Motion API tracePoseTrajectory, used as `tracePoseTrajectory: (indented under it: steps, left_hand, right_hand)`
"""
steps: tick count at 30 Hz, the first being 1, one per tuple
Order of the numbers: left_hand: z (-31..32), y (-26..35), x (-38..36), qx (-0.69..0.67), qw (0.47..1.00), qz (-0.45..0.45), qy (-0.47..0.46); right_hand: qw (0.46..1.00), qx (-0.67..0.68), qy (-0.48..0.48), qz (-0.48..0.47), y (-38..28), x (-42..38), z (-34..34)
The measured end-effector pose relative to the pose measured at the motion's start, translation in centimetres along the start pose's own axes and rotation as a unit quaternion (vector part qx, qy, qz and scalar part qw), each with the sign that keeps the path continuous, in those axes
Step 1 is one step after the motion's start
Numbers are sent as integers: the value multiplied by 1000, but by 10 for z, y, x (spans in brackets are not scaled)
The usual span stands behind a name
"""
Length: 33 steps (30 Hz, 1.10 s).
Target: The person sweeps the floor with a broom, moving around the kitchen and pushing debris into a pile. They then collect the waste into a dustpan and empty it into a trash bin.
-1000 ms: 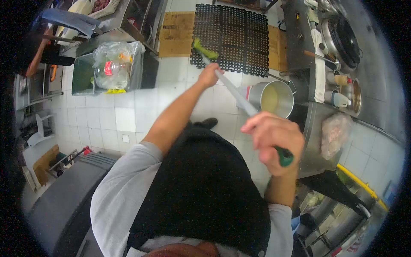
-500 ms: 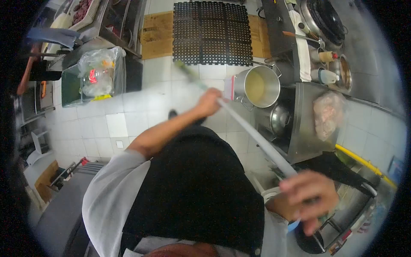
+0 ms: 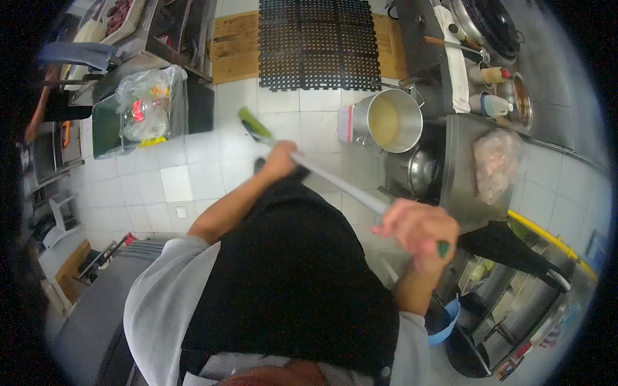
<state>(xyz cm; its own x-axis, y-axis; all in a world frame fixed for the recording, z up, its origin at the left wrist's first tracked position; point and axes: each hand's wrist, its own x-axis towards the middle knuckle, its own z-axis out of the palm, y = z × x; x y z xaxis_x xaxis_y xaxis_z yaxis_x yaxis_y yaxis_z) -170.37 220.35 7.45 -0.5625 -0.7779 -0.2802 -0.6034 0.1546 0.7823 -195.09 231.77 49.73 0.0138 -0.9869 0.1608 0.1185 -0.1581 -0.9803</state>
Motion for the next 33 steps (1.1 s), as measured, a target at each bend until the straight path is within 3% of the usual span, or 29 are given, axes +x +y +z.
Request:
tracePoseTrajectory:
  steps: [2,4,7,10,12,16,19,20,22,24,26,29,33]
  left_hand:
    - [9,32,8,-23,995,82,46]
    - [11,78,30,-55,985,160,20]
    - [22,117,72,-71,982,172,-10]
    - [32,87,106,-35,988,149,-24]
    - [27,33,92,-22,995,93,0]
    - [-5,-33,30,19,1000,17,13]
    - [-25,14,6,4,998,51,41]
    - [-13,28,9,-15,992,103,73]
    - [20,55,27,-65,984,155,62]
    - [24,110,33,-100,971,214,22]
    - [48,133,56,-106,974,194,-46]
    - [78,86,76,-96,967,216,-91]
    - [69,1,33,-49,969,209,-121]
  right_hand:
    - [999,8,-30,-26,-30,-13,-19]
    - [997,-14,-50,-59,-66,-18,-18]
    - [991,-73,-51,-103,-78,-11,-7]
    - [982,-113,-66,-137,-25,13,3]
    - [994,-89,10,-60,-6,31,39]
    - [998,-58,-12,-18,16,30,57]
    - [997,-64,-37,-32,-22,12,42]
    - [995,-57,-63,-48,-39,5,29]
    - [995,-67,-23,-69,-76,-10,23]
    - [992,-97,14,-80,-91,-22,35]
    - [985,-145,47,-80,-92,-27,53]
    - [965,-229,124,17,-49,0,101]
    - [977,-158,144,18,-36,-2,121]
